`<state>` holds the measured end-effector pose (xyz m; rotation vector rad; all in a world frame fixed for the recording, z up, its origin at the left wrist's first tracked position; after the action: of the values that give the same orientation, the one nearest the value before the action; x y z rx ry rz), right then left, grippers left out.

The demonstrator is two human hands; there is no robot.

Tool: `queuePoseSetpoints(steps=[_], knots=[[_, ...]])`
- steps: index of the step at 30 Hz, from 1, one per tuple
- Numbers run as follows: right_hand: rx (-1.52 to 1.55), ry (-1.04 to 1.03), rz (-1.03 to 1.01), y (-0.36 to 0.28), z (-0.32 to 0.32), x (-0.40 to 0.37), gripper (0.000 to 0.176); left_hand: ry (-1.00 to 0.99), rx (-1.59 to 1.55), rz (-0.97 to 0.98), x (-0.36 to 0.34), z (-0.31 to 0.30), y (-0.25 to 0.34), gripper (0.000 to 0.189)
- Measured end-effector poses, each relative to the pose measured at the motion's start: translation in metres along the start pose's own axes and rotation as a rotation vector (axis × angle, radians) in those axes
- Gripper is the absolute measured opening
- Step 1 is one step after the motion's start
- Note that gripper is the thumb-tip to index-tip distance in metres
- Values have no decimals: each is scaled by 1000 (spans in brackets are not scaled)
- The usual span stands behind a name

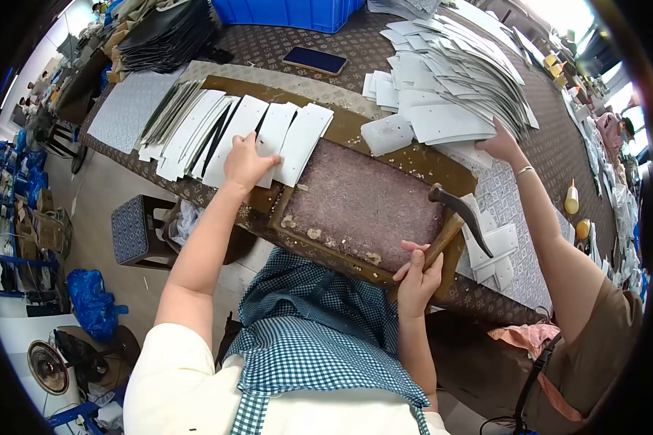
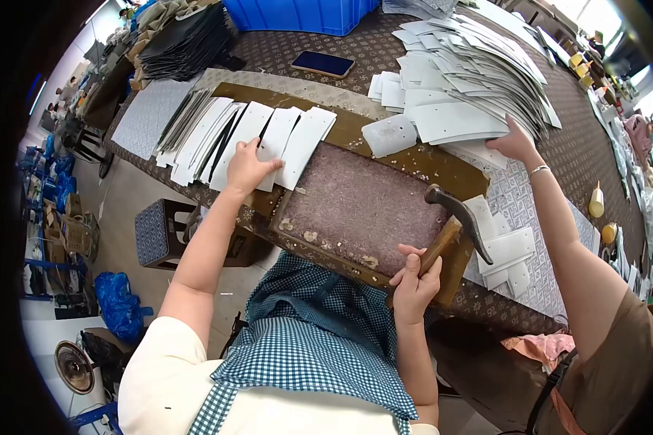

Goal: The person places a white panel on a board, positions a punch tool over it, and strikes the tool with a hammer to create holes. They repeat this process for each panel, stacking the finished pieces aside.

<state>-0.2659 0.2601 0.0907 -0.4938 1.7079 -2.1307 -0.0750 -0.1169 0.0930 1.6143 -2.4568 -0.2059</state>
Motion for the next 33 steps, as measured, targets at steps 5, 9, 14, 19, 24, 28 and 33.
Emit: queuePoseSetpoints(steps=[5, 9, 14, 19, 24, 28, 33], knots=[[-4, -2, 3, 1, -2, 0, 17, -2, -18, -21, 13, 7, -11, 68], [9, 1, 3, 2, -4, 1, 16, 18, -89, 30, 25, 2, -18, 54], [49, 25, 15, 2, -6, 1, 13, 350, -243, 205, 12, -63, 20, 21], [119, 2, -32, -3, -10, -4, 11, -193, -497, 385, -12, -78, 110, 19], [87, -4, -136, -29, -16, -21, 14, -647, -301, 843, -63, -46, 207, 21], [62, -47, -155, -37, -15, -21, 16, -790, -151, 956, -86, -2, 244, 27], [13, -90, -119, -32, -2, -7, 14, -396, -392, 847, -82, 11, 224, 33]])
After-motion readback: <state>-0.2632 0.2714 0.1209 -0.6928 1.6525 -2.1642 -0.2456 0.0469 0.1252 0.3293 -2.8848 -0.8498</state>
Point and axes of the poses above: each hand's wrist, its own x-axis towards the middle knuckle, its own z-axis out of the palm, y = z × x, the point moved 7 cm from there along x, towards the middle knuckle, and after that the axes turned 10 degrees about x, right-handed, at the moved point
